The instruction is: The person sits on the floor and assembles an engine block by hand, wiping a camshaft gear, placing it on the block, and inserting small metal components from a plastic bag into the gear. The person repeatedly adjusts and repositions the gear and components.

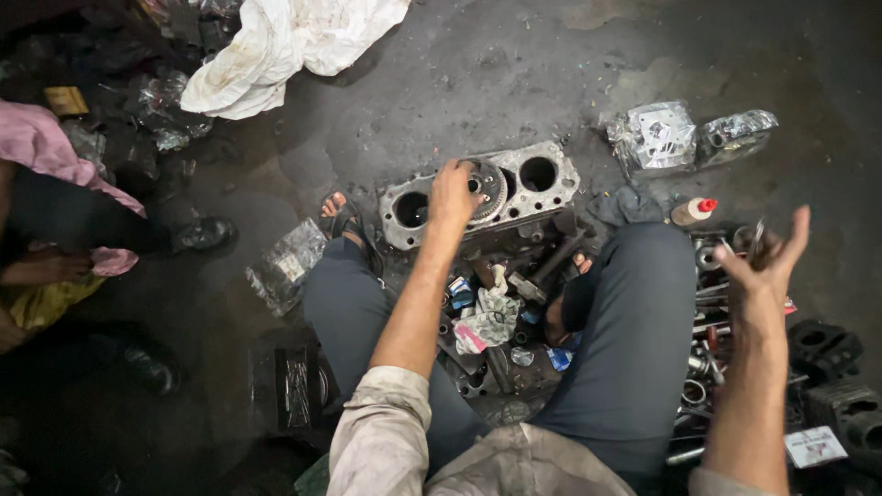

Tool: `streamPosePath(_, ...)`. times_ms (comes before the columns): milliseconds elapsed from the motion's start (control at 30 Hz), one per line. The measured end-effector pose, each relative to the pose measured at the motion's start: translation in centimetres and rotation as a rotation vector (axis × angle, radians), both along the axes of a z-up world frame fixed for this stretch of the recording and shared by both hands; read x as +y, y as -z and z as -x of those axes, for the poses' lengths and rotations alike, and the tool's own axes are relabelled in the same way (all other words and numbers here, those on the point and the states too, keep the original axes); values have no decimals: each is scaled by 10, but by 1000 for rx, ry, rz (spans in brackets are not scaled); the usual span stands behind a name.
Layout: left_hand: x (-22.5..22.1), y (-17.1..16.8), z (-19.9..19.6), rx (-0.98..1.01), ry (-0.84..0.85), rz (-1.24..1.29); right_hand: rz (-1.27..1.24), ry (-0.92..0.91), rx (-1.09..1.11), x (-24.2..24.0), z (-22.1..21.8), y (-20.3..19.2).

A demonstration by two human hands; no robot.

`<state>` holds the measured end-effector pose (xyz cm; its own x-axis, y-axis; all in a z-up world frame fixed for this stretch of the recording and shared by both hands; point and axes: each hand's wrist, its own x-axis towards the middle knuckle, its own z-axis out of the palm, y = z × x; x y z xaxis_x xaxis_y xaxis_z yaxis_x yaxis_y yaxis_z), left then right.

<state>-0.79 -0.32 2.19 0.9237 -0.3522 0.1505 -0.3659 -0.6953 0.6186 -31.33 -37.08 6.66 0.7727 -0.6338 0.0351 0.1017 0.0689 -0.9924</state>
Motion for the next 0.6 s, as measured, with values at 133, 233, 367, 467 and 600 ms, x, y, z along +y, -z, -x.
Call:
streamPosePath(133,7,-1,-3,14,16,-65,58,73,255,-11,54,69)
streamPosePath(233,11,-2,1,5,74,-154,3,266,663,-4,88,119)
streamPosePath(367,23,-35,4,-112,161,-194,486,209,1594,20,110,160)
streamPosePath(467,35,-72,11,-121,171,4,737,268,1454,39,133,176)
streamPosePath(600,52,-109,19,-103,174,-4,584,315,1438,50,141,182)
